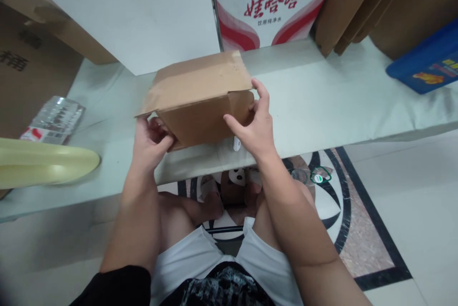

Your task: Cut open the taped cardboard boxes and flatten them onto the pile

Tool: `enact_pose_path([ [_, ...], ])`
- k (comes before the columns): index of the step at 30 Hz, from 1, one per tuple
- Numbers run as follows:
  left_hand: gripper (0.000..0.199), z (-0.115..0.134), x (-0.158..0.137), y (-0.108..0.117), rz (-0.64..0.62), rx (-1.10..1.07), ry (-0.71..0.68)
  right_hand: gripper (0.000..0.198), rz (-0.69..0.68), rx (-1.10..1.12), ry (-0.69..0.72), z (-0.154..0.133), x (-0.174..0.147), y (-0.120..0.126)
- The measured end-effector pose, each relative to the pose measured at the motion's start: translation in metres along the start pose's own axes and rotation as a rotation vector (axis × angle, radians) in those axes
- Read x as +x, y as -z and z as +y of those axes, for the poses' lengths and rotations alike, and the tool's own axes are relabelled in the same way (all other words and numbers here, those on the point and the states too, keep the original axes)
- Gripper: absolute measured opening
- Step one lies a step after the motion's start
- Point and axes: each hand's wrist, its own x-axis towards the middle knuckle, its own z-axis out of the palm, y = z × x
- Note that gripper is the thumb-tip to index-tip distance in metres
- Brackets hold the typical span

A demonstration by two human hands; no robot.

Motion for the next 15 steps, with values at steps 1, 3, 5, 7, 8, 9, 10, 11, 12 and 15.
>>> enact_pose_path([
  [1, 0.056, 0.001, 0.001, 0.001, 0.022, -0.034, 0.010, 0.086, 0.035, 0.010, 0.006, 0.000, 0.001, 0.002],
  [3, 0.037, 0.002, 0.001, 0.004, 0.096, -0.092, 0.012, 0.070, 0.100, 0.036, 0.013, -0.002, 0.003, 0.007],
  [5, 0.016, 0.002, 0.000, 0.006, 0.190, -0.126, -0.002, 0.060, 0.147, 0.062, 0.006, -0.005, 0.006, 0.012],
  [7, 0.030, 0.003, -0.003, 0.008, 0.256, -0.169, -0.012, 0.053, 0.161, 0.112, 0.003, -0.009, 0.008, 0.014],
  [8, 0.035, 0.004, -0.005, 0.009, 0.259, -0.189, -0.020, 0.049, 0.164, 0.149, 0.002, -0.010, 0.009, 0.014],
  [9, 0.036, 0.005, -0.006, 0.011, 0.253, -0.195, -0.035, 0.045, 0.171, 0.191, 0.000, -0.011, 0.010, 0.013],
  [10, 0.035, 0.006, -0.006, 0.012, 0.237, -0.184, -0.053, 0.040, 0.187, 0.234, -0.004, -0.012, 0.011, 0.012],
  [11, 0.031, 0.006, -0.006, 0.013, 0.221, -0.159, -0.075, 0.036, 0.218, 0.273, -0.009, -0.012, 0.011, 0.010],
  [12, 0.026, 0.005, -0.004, 0.015, 0.216, -0.126, -0.096, 0.032, 0.261, 0.305, -0.013, -0.011, 0.012, 0.009],
  [15, 0.014, -0.003, 0.004, 0.022, 0.240, 0.025, -0.097, 0.024, 0.397, 0.392, 0.015, -0.010, 0.012, 0.007],
])
